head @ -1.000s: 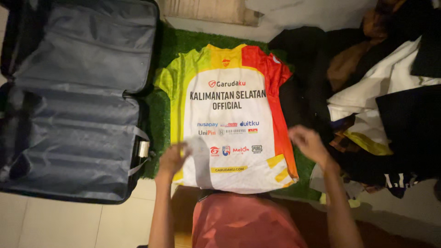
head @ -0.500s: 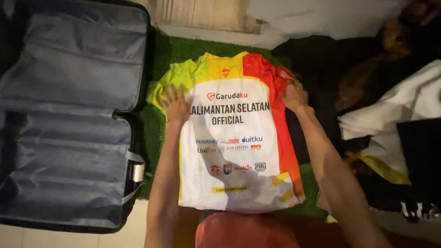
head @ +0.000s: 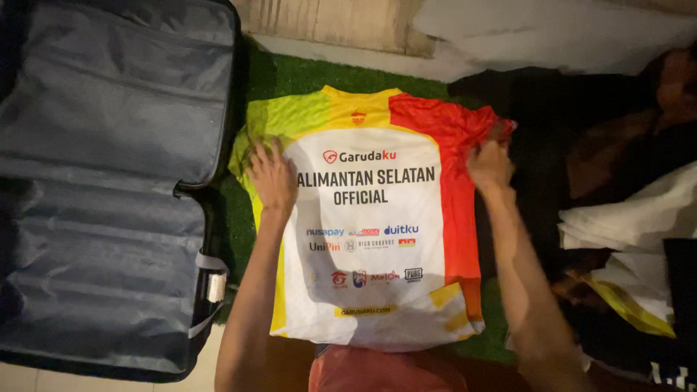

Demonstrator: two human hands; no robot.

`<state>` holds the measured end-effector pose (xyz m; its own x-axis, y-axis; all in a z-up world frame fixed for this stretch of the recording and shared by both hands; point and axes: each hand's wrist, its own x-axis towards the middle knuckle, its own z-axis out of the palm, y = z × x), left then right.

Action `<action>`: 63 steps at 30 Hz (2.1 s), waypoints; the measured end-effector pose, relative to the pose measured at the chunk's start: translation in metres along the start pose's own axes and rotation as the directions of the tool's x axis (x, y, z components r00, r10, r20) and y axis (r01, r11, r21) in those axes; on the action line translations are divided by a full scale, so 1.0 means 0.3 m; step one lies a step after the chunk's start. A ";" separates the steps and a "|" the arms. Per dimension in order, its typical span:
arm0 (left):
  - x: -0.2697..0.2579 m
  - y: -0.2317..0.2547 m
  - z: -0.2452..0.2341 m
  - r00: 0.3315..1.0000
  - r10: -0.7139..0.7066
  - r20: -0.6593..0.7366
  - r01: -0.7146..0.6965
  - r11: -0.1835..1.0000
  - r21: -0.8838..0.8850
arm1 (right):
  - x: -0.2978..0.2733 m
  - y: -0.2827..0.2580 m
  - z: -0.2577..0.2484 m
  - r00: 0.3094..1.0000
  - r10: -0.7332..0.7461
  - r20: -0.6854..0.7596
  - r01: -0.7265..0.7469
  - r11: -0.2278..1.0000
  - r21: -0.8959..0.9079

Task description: The person picks up a multi-colored shirt from a pile, lays it flat on a surface next to a suitcase, and folds it into a small rectangle before placing it inside the suitcase; they then pick up a black shirt, lay it flat, and begin folding it.

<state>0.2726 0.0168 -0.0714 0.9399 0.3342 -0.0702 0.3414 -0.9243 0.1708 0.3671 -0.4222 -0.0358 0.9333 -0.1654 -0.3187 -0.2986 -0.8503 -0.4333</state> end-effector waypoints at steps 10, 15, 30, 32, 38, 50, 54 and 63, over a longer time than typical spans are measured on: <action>0.123 0.137 -0.039 0.987 0.010 0.162 -0.008 1.000 -0.014 | 0.021 -0.091 0.146 0.895 -0.446 0.018 0.444 0.885 -0.142; 0.165 0.107 -0.030 0.981 -0.021 0.194 0.029 0.999 -0.038 | 0.112 -0.053 0.157 0.881 -0.465 -0.086 0.438 0.871 -0.223; 0.210 0.318 -0.028 0.970 0.155 0.186 -0.149 0.988 -0.049 | 0.120 -0.296 0.218 0.824 -0.566 0.039 0.565 0.813 -0.145; 0.190 0.312 0.005 0.978 0.194 0.076 -0.192 0.981 -0.035 | 0.094 -0.309 0.224 0.805 -0.593 -0.023 0.578 0.791 -0.201; -0.176 0.313 0.069 0.972 0.224 -0.069 -0.233 0.956 -0.179 | -0.263 -0.233 0.285 0.745 -0.649 -0.154 0.662 0.748 0.054; -0.674 0.081 -0.036 0.989 0.116 -0.088 -0.129 0.978 -0.164 | -0.593 0.101 0.233 0.772 -0.629 -0.084 0.631 0.775 -0.006; -0.769 0.019 -0.037 0.995 0.074 -0.071 -0.085 0.983 -0.160 | -0.681 0.151 0.196 0.761 -0.647 -0.045 0.648 0.761 0.028; -1.082 -0.045 -0.152 0.967 -0.051 -0.249 -0.021 0.961 -0.276 | -1.001 0.320 0.102 0.840 -0.518 -0.161 0.520 0.853 -0.028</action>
<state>-0.0368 -0.0707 -0.0062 0.8937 0.4160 0.1682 0.3109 -0.8443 0.4364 0.0520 -0.4388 -0.0075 0.9710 0.2207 0.0925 0.2364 -0.8256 -0.5123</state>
